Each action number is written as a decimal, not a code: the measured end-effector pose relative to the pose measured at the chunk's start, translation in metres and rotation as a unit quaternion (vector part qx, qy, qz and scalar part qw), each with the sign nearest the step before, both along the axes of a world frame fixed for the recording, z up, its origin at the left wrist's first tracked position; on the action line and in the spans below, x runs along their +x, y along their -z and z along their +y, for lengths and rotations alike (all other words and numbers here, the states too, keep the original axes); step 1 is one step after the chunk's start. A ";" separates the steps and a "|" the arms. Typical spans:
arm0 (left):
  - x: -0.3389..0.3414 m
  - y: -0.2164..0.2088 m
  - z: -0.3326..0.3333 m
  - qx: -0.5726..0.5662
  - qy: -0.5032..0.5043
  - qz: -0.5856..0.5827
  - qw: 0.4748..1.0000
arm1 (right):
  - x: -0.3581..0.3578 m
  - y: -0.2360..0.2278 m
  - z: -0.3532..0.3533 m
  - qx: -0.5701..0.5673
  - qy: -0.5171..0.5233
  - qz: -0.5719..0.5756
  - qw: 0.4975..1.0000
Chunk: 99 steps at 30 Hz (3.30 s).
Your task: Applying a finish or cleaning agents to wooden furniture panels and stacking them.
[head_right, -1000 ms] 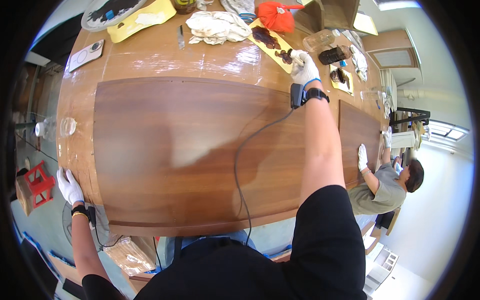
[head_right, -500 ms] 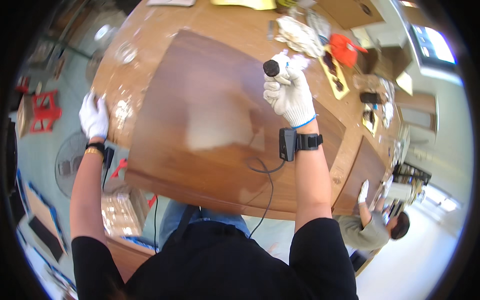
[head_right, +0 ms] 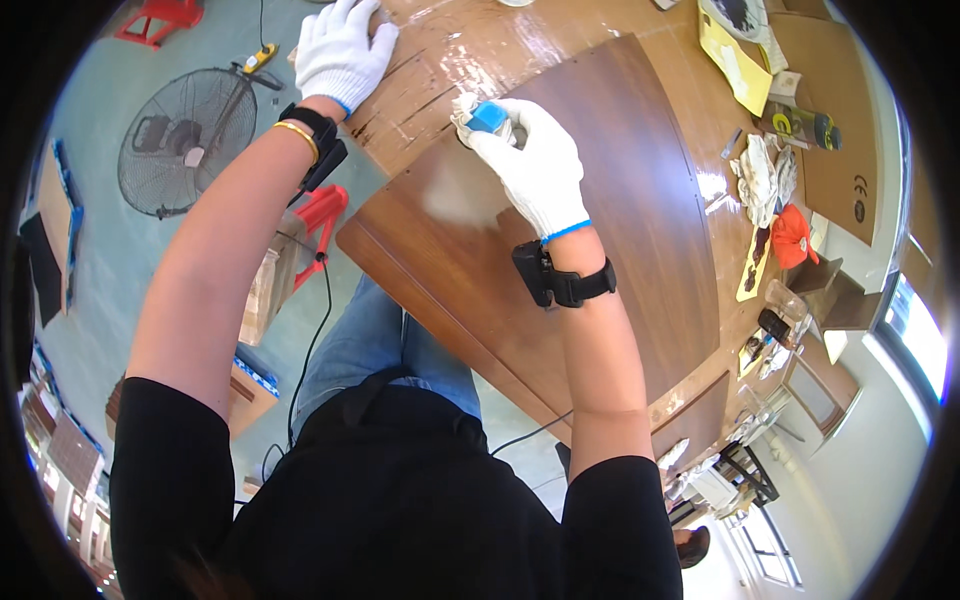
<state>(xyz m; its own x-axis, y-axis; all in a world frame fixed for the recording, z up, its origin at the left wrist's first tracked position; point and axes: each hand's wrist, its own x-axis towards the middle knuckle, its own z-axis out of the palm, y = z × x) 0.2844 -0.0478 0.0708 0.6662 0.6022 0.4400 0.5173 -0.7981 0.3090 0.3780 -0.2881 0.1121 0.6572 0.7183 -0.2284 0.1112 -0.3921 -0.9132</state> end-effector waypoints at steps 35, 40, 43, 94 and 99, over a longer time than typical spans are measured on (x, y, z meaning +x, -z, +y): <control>-0.005 0.015 -0.001 -0.018 0.008 -0.017 1.000 | -0.078 -0.025 0.047 -0.155 -0.233 -0.167 0.945; -0.011 0.012 0.002 -0.010 0.003 -0.004 1.000 | -0.019 -0.024 0.049 -0.158 -0.121 -0.293 0.935; -0.007 0.010 -0.001 -0.008 0.011 -0.019 1.000 | 0.035 -0.027 0.043 -0.216 -0.025 -0.291 0.932; -0.004 0.015 -0.001 0.022 0.004 -0.032 0.999 | 0.035 -0.023 0.033 -0.201 -0.111 -0.311 0.922; -0.006 0.013 -0.003 0.005 0.001 -0.019 1.000 | 0.041 -0.022 0.037 -0.217 -0.100 -0.286 0.928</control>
<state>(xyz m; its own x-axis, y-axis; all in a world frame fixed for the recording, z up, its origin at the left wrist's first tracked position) 0.2784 -0.0505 0.0579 0.6510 0.5954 0.4709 0.5032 -0.8029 0.3196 0.4193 -0.2516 0.1345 0.6229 0.7615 -0.1793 0.6397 -0.6277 -0.4437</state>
